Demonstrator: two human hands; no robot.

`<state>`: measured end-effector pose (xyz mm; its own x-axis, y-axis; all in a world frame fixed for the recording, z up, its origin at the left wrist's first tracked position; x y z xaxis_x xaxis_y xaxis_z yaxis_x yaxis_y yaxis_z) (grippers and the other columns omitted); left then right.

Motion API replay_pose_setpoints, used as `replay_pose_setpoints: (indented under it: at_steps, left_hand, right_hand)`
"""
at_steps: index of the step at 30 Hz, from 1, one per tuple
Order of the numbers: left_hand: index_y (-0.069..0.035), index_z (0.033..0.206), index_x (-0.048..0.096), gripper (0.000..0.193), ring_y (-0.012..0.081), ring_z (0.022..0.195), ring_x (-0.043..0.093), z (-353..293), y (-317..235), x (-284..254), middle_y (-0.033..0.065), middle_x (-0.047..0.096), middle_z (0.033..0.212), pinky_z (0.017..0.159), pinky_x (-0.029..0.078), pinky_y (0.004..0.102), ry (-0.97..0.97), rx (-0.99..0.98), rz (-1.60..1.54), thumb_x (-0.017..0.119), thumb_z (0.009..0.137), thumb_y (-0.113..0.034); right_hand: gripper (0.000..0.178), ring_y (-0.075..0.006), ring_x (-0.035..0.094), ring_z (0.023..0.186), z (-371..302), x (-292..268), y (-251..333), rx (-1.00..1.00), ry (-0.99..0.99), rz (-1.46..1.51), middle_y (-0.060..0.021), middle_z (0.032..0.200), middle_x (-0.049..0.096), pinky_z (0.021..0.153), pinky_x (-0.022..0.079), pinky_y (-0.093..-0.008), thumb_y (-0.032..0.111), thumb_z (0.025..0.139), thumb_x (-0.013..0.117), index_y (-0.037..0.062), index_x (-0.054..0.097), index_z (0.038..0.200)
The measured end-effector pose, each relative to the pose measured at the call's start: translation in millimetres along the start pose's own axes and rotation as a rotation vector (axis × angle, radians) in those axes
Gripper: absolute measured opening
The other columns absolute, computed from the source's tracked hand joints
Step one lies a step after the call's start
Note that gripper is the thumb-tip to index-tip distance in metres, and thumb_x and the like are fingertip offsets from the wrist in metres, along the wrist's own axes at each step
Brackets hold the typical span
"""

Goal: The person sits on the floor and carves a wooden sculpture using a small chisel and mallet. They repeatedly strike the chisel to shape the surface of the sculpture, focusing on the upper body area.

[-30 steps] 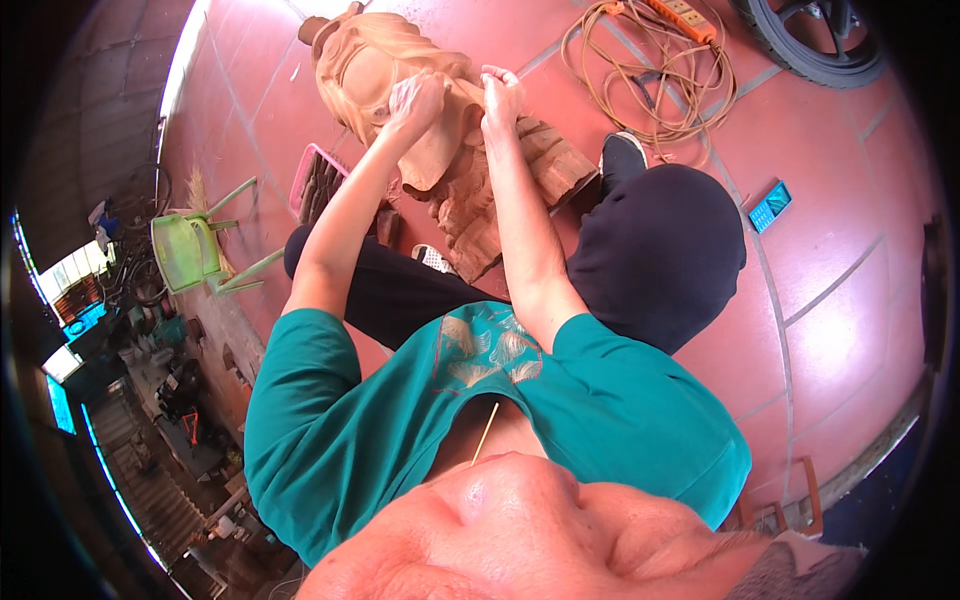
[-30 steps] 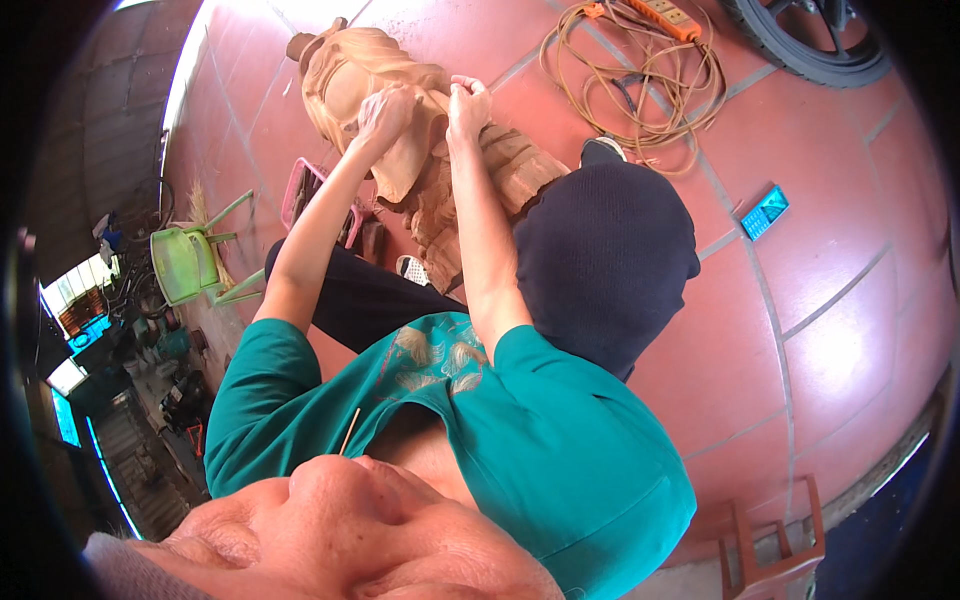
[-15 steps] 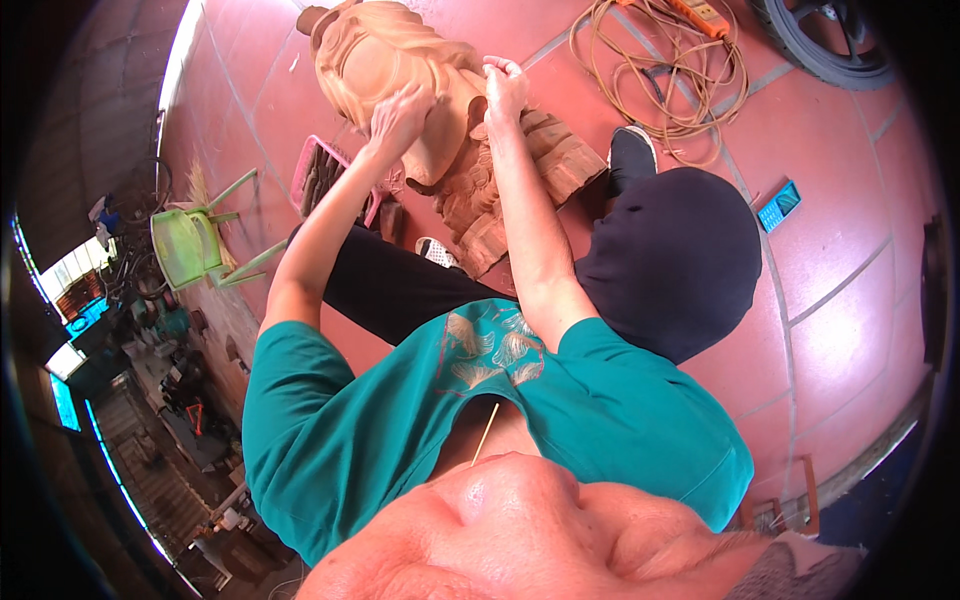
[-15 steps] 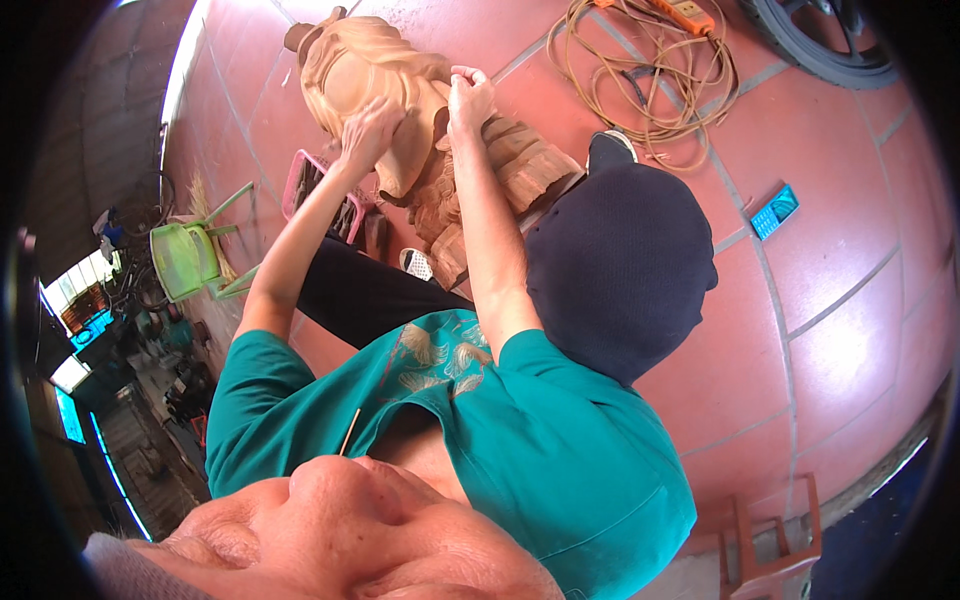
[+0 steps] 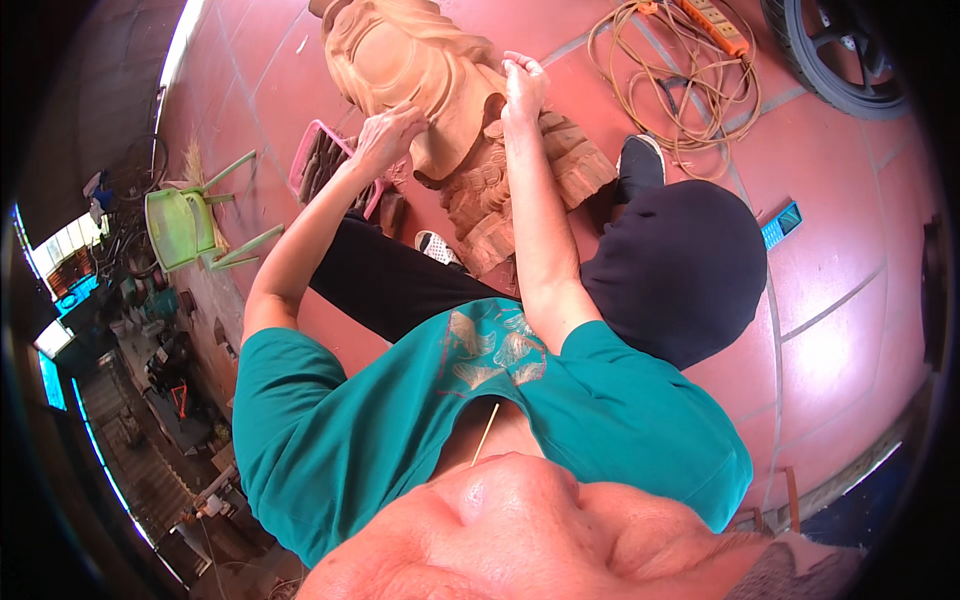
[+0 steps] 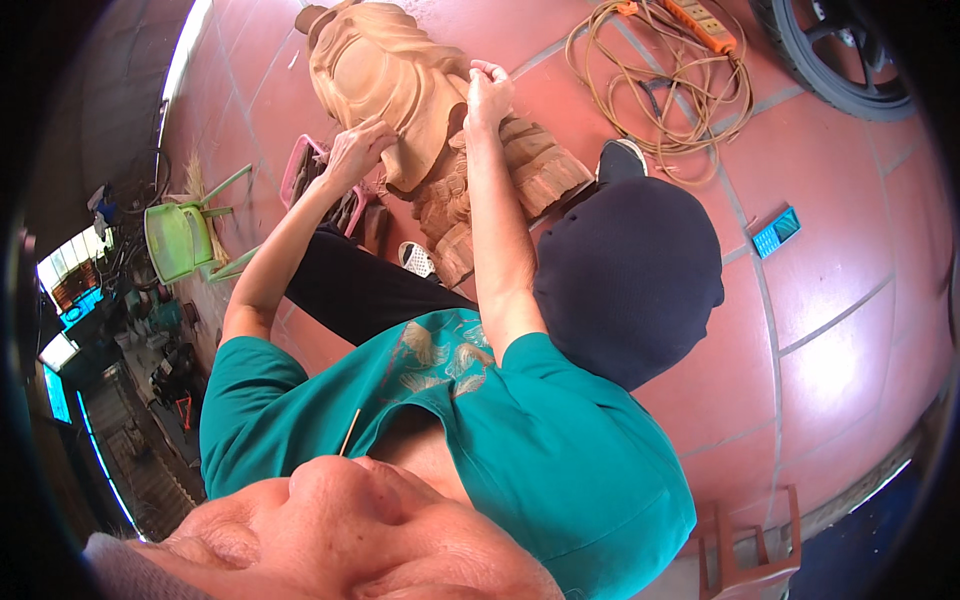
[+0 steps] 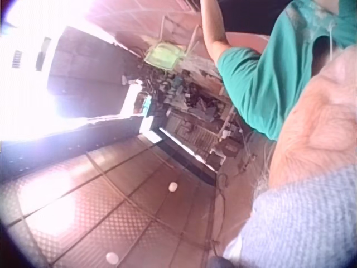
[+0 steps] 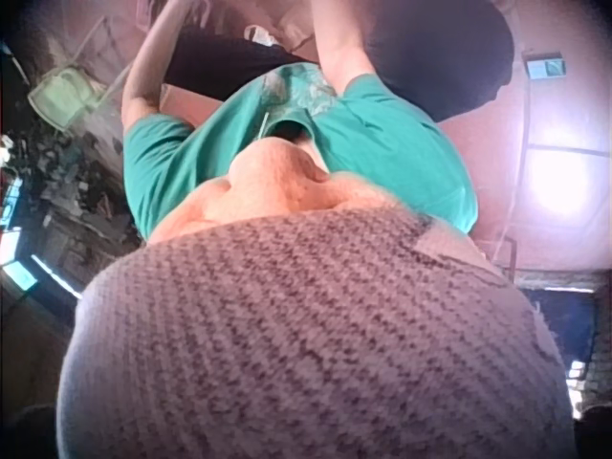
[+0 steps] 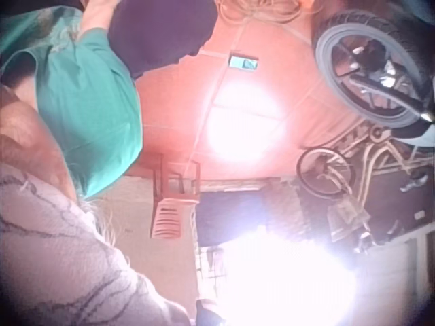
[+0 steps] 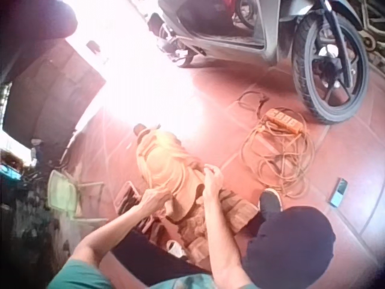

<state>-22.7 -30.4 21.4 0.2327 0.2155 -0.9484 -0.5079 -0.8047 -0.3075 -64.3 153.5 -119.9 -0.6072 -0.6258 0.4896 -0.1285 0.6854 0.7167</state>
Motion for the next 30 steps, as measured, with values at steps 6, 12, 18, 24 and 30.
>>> replay_pose_setpoints:
  at_steps: [6, 12, 18, 24, 30]
  left_hand:
    - [-0.01, 0.093, 0.063, 0.009, 0.0276, 0.079, 0.065, -17.9, 2.1, 4.8, 0.007, 0.062, 0.086, 0.065, 0.052, 0.0386, -0.075, 0.065, 0.161, 0.063, 0.089, -0.017]
    - [-0.008, 0.094, 0.065, 0.01, 0.0248, 0.079, 0.066, -14.6, 11.6, 5.4, 0.0083, 0.065, 0.087, 0.065, 0.051, 0.0348, -0.149, -0.106, -0.103, 0.064, 0.089, -0.015]
    - [-0.005, 0.097, 0.067, 0.011, 0.0165, 0.075, 0.065, -20.3, 30.6, 17.3, 0.0066, 0.069, 0.083, 0.067, 0.049, 0.0298, -0.164, -0.345, -0.331, 0.066, 0.088, -0.011]
    - [-0.004, 0.098, 0.069, 0.012, 0.0081, 0.073, 0.062, -20.8, 41.2, 23.9, 0.0034, 0.07, 0.079, 0.066, 0.049, 0.0258, -0.159, -0.449, -0.453, 0.067, 0.088, -0.01]
    - [-0.003, 0.097, 0.068, 0.012, 0.0162, 0.075, 0.066, -16.8, 31.3, 21.4, 0.0084, 0.07, 0.08, 0.069, 0.05, 0.0285, -0.225, -0.383, -0.332, 0.067, 0.086, -0.009]
  right_hand:
    - [0.015, -0.0083, 0.056, 0.073, -0.2, 3.3, -6.2, 0.017, 0.022, 0.012, -0.0025, 0.083, 0.064, 0.064, 0.043, -0.0191, -0.005, 0.08, 0.062, -0.0031, 0.068, 0.094]
    - [0.016, -0.0102, 0.058, 0.075, 5.8, 2.2, -8.6, -0.026, 0.008, -0.004, -0.0042, 0.084, 0.065, 0.067, 0.046, -0.0204, -0.005, 0.08, 0.062, -0.0039, 0.068, 0.095]
    - [0.016, -0.0106, 0.059, 0.075, 5.6, 1.5, -7.9, -0.034, 0.019, 0.005, -0.0045, 0.084, 0.066, 0.067, 0.046, -0.0208, -0.006, 0.08, 0.062, -0.004, 0.068, 0.095]
    - [0.015, -0.0101, 0.058, 0.074, 7.3, 1.1, -8.9, -0.042, 0.014, 0.003, -0.0042, 0.083, 0.065, 0.067, 0.046, -0.0205, -0.005, 0.08, 0.062, -0.0041, 0.068, 0.094]
    - [0.015, -0.0089, 0.057, 0.072, -3.0, 2.1, -5.4, 0.012, 0.009, 0.03, -0.0032, 0.082, 0.065, 0.065, 0.045, -0.0199, -0.006, 0.08, 0.062, -0.0041, 0.068, 0.093]
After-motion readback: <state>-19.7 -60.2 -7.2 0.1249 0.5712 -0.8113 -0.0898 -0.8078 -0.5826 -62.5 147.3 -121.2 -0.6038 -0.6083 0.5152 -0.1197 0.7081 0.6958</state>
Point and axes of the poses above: each hand's wrist, its own z-axis towards the middle knuckle, its own x-axis out of the palm, y = z × x, the point moved 7 cm from there along z, towards the middle knuckle
